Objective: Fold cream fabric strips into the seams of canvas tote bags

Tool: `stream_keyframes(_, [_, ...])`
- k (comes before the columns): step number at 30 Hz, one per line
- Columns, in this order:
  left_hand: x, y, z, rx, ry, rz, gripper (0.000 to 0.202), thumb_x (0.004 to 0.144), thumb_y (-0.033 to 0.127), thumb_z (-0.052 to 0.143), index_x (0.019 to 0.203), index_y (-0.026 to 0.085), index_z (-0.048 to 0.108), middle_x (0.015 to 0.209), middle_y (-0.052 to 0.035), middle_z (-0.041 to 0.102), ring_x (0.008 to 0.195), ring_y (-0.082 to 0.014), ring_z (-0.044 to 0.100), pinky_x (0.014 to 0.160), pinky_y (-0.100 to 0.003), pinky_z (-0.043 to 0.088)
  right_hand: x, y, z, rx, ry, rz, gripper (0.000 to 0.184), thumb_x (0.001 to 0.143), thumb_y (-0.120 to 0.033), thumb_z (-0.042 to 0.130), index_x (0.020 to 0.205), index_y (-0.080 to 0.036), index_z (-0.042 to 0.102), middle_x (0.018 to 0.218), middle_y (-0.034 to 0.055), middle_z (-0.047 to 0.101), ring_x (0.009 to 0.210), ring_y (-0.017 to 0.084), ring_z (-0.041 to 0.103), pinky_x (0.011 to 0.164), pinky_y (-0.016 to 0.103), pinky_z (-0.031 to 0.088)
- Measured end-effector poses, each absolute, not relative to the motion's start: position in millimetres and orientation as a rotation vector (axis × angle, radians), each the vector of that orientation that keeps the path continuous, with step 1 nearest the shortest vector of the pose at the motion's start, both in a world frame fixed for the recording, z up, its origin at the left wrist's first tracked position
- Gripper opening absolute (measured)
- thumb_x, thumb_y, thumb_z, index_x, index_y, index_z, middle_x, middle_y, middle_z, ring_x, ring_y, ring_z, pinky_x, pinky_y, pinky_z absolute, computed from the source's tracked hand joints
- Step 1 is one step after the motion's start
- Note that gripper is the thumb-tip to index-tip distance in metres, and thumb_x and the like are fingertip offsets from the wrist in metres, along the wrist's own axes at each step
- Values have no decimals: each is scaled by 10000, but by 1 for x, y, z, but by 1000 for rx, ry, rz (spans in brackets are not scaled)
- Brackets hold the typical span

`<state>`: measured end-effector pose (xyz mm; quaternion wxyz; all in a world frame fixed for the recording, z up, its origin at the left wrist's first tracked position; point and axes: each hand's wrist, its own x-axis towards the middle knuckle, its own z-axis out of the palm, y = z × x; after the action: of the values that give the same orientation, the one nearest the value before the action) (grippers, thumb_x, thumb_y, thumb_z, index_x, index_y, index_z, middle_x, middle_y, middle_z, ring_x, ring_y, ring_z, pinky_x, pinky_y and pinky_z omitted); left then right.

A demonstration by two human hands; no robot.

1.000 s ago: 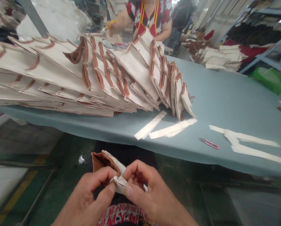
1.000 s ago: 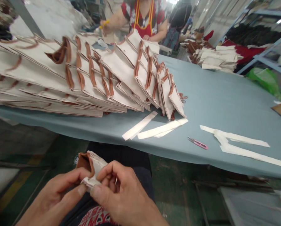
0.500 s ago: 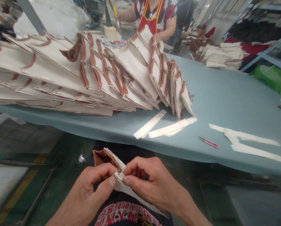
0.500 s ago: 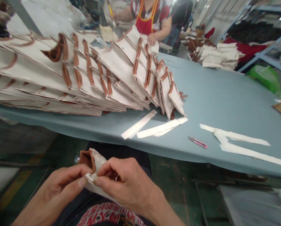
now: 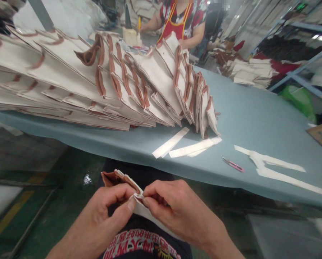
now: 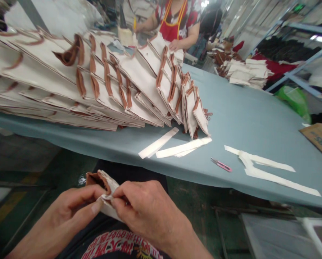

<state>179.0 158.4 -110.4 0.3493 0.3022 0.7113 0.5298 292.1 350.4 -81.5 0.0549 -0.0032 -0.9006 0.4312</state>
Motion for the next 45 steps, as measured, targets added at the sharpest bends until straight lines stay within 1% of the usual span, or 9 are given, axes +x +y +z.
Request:
stream_keyframes(4, [180, 159, -103, 751, 1909, 1313, 297, 958, 414, 606, 760, 242, 746, 736, 28, 719, 718, -174, 646, 689, -237, 480, 290, 348, -77, 20, -2734, 1277, 118, 950, -56, 704, 892, -140, 763, 745, 5, 755, 608, 97, 634, 579, 209, 393])
stream_keyframes(8, [181, 162, -107, 740, 1949, 1366, 342, 977, 431, 610, 704, 234, 676, 679, 39, 638, 653, -163, 558, 622, -246, 435, 286, 343, -83, -50, -2710, 1299, 122, 933, -83, 645, 892, -161, 729, 747, -2, 729, 612, 101, 624, 588, 206, 401])
stream_keyframes(15, [181, 159, -119, 759, 1943, 1407, 300, 999, 349, 586, 756, 232, 716, 718, 32, 688, 683, -168, 595, 647, -241, 454, 282, 331, -95, -290, -2660, 1448, 124, 909, -158, 619, 799, -205, 648, 632, -53, 612, 518, 90, 509, 518, 211, 333])
stream_keyframes(20, [181, 157, -135, 716, 1954, 1463, 348, 1010, 383, 555, 736, 223, 698, 734, 15, 679, 702, -179, 608, 658, -241, 486, 285, 317, -101, -251, -2705, 1219, 139, 939, -140, 584, 852, -195, 677, 693, 1, 720, 557, 130, 650, 547, 240, 376])
stream_keyframes(24, [184, 155, -136, 648, 1971, 1489, 375, 981, 416, 560, 694, 210, 687, 651, 20, 621, 607, -161, 545, 572, -236, 435, 287, 304, -112, -277, -2642, 1091, 153, 930, -131, 573, 856, -197, 690, 717, 22, 761, 587, 160, 714, 583, 262, 424])
stream_keyframes(31, [190, 159, -125, 528, 2016, 1477, 419, 928, 480, 582, 606, 213, 601, 557, 39, 510, 517, -137, 447, 490, -233, 357, 292, 290, -123, -589, -2458, 1349, 127, 950, -299, 653, 853, -220, 670, 691, 2, 749, 580, 166, 722, 578, 255, 456])
stream_keyframes(38, [189, 149, -129, 607, 1987, 1389, 368, 1007, 437, 637, 739, 202, 726, 719, -11, 709, 678, -184, 635, 653, -251, 504, 294, 278, -131, -763, -2268, 1628, 97, 887, -326, 659, 862, -236, 632, 653, -32, 637, 558, 143, 597, 562, 257, 427])
stream_keyframes(42, [191, 147, -140, 503, 1982, 1452, 403, 999, 471, 669, 705, 198, 704, 692, 5, 656, 661, -169, 580, 633, -243, 478, 289, 275, -136, -865, -2035, 2086, 181, 860, -407, 648, 838, -257, 550, 669, -42, 557, 585, 137, 523, 535, 237, 434])
stream_keyframes(45, [198, 153, -149, 311, 1980, 1542, 437, 983, 506, 682, 678, 193, 661, 649, 27, 575, 612, -143, 494, 575, -230, 428, 287, 267, -143, -899, -1967, 2177, 213, 841, -418, 665, 849, -267, 516, 674, -55, 528, 587, 134, 502, 536, 235, 428])
